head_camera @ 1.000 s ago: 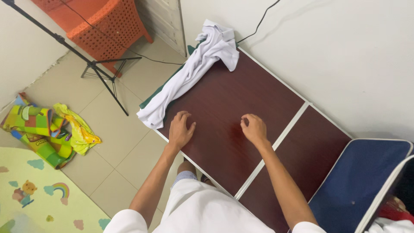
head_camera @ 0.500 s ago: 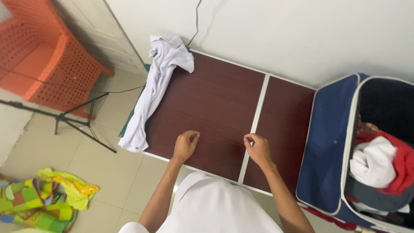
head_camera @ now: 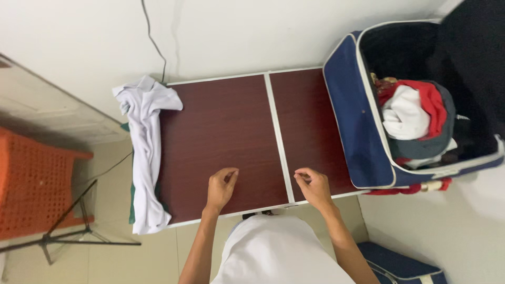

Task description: The person opens a blue suitcase placed on a table and removes several folded clothes one by one. They unfold each item, including a green shirt, a white shirt, a gray shirt, a red shirt, a patterned shirt, and a blue shirt, then place them on the table.

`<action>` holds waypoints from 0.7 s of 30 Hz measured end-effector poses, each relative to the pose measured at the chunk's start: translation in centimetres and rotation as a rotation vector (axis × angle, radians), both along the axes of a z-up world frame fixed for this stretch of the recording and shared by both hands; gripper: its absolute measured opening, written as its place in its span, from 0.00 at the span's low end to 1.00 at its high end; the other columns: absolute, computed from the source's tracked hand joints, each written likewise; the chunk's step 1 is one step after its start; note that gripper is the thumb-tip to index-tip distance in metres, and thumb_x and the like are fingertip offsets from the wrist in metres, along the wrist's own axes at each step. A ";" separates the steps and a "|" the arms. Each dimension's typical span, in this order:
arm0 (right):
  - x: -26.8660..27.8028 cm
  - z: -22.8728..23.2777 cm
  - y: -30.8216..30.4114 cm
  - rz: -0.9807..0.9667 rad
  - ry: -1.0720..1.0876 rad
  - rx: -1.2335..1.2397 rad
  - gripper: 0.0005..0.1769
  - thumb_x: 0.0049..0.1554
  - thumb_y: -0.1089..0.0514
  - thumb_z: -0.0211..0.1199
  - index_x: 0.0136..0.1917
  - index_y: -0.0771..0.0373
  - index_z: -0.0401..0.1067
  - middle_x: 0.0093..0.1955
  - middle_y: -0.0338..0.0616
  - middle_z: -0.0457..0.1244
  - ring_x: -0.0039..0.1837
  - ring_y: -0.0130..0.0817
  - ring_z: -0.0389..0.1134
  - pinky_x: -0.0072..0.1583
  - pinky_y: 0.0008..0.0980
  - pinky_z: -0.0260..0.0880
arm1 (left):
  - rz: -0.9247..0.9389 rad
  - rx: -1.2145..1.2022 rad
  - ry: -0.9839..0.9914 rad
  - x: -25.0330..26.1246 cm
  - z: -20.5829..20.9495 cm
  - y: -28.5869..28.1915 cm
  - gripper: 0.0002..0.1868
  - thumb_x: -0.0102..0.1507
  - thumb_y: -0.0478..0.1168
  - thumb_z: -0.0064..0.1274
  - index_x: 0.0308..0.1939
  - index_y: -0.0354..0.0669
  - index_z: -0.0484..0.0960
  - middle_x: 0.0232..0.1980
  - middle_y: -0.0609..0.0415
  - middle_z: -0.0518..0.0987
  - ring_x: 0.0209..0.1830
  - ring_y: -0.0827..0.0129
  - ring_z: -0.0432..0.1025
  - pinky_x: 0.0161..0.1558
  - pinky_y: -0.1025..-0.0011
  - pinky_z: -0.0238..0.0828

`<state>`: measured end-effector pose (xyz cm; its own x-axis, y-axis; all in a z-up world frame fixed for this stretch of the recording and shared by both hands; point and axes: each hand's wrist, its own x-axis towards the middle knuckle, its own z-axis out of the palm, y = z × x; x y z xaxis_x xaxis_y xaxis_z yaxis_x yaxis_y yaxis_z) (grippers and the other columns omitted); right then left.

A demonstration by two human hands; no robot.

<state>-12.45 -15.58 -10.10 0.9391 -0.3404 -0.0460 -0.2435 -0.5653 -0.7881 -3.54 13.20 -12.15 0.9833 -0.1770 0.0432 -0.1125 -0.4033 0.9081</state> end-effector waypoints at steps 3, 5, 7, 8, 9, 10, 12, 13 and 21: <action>-1.9 0.5 -0.6 -0.049 -0.037 -0.020 0.10 0.56 0.57 0.67 0.51 0.62 0.80 0.48 0.47 0.74 0.50 0.37 0.76 0.50 0.32 0.75 | -0.045 0.004 0.056 -0.3 -1.0 -0.1 0.10 0.64 0.39 0.57 0.44 0.37 0.88 0.40 0.47 0.87 0.33 0.66 0.79 0.38 0.68 0.76; -3.3 0.9 -1.1 -0.114 -0.012 -0.027 0.11 0.56 0.57 0.67 0.52 0.61 0.79 0.48 0.46 0.73 0.50 0.37 0.76 0.50 0.32 0.76 | -0.106 -0.016 0.051 0.1 -1.7 -0.6 0.10 0.64 0.39 0.57 0.44 0.37 0.87 0.40 0.47 0.87 0.33 0.67 0.79 0.38 0.69 0.76; -4.3 1.5 -1.8 -0.205 0.061 -0.024 0.11 0.56 0.56 0.68 0.52 0.60 0.80 0.48 0.46 0.73 0.49 0.37 0.76 0.49 0.33 0.75 | -0.145 -0.011 0.069 0.2 -2.1 -0.9 0.10 0.64 0.38 0.57 0.45 0.37 0.87 0.41 0.47 0.87 0.33 0.67 0.79 0.39 0.69 0.76; -4.9 1.8 -2.1 -0.227 0.044 -0.052 0.11 0.56 0.56 0.68 0.52 0.60 0.80 0.47 0.46 0.74 0.49 0.37 0.76 0.49 0.33 0.75 | -0.158 0.004 0.088 0.1 -2.2 -1.4 0.10 0.64 0.38 0.57 0.45 0.37 0.88 0.41 0.47 0.87 0.33 0.66 0.79 0.39 0.69 0.76; -5.3 2.2 -2.6 -0.243 0.023 -0.081 0.11 0.55 0.56 0.68 0.51 0.60 0.80 0.47 0.46 0.74 0.49 0.36 0.76 0.49 0.33 0.75 | -0.165 0.019 0.102 0.3 -2.2 -1.7 0.10 0.63 0.38 0.58 0.45 0.37 0.88 0.41 0.47 0.87 0.33 0.66 0.79 0.39 0.69 0.76; -5.5 2.5 -3.0 -0.259 0.003 -0.109 0.11 0.55 0.56 0.68 0.51 0.61 0.80 0.47 0.46 0.74 0.50 0.36 0.76 0.50 0.33 0.75 | -0.187 -0.001 0.109 0.6 -2.2 -2.1 0.10 0.64 0.38 0.57 0.45 0.36 0.88 0.40 0.47 0.87 0.33 0.65 0.79 0.39 0.69 0.76; -6.2 2.9 -3.8 -0.293 -0.025 -0.090 0.11 0.56 0.56 0.67 0.51 0.61 0.79 0.48 0.46 0.73 0.50 0.36 0.76 0.50 0.33 0.75 | -0.236 -0.040 0.134 0.6 -2.3 -2.7 0.10 0.64 0.38 0.57 0.45 0.36 0.87 0.39 0.46 0.87 0.33 0.64 0.79 0.40 0.68 0.76; -6.5 3.0 -4.5 -0.311 -0.043 -0.083 0.11 0.56 0.57 0.67 0.52 0.61 0.79 0.48 0.46 0.73 0.50 0.36 0.76 0.49 0.33 0.75 | -0.262 -0.033 0.106 0.8 -2.4 -3.1 0.10 0.64 0.37 0.57 0.45 0.36 0.87 0.40 0.46 0.87 0.35 0.64 0.80 0.41 0.68 0.76; -8.8 4.2 -8.5 -0.396 -0.201 -0.176 0.09 0.57 0.59 0.67 0.51 0.63 0.79 0.46 0.47 0.73 0.50 0.35 0.76 0.52 0.32 0.75 | -0.443 0.033 0.015 3.3 -2.6 -7.0 0.12 0.64 0.38 0.56 0.48 0.36 0.86 0.45 0.44 0.86 0.41 0.59 0.82 0.45 0.65 0.78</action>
<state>-21.26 -24.10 -5.89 0.7196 -0.6605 0.2141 -0.3196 -0.5888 -0.7424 -0.24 6.16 -14.72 0.8126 -0.5825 0.0173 -0.2682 -0.3474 0.8985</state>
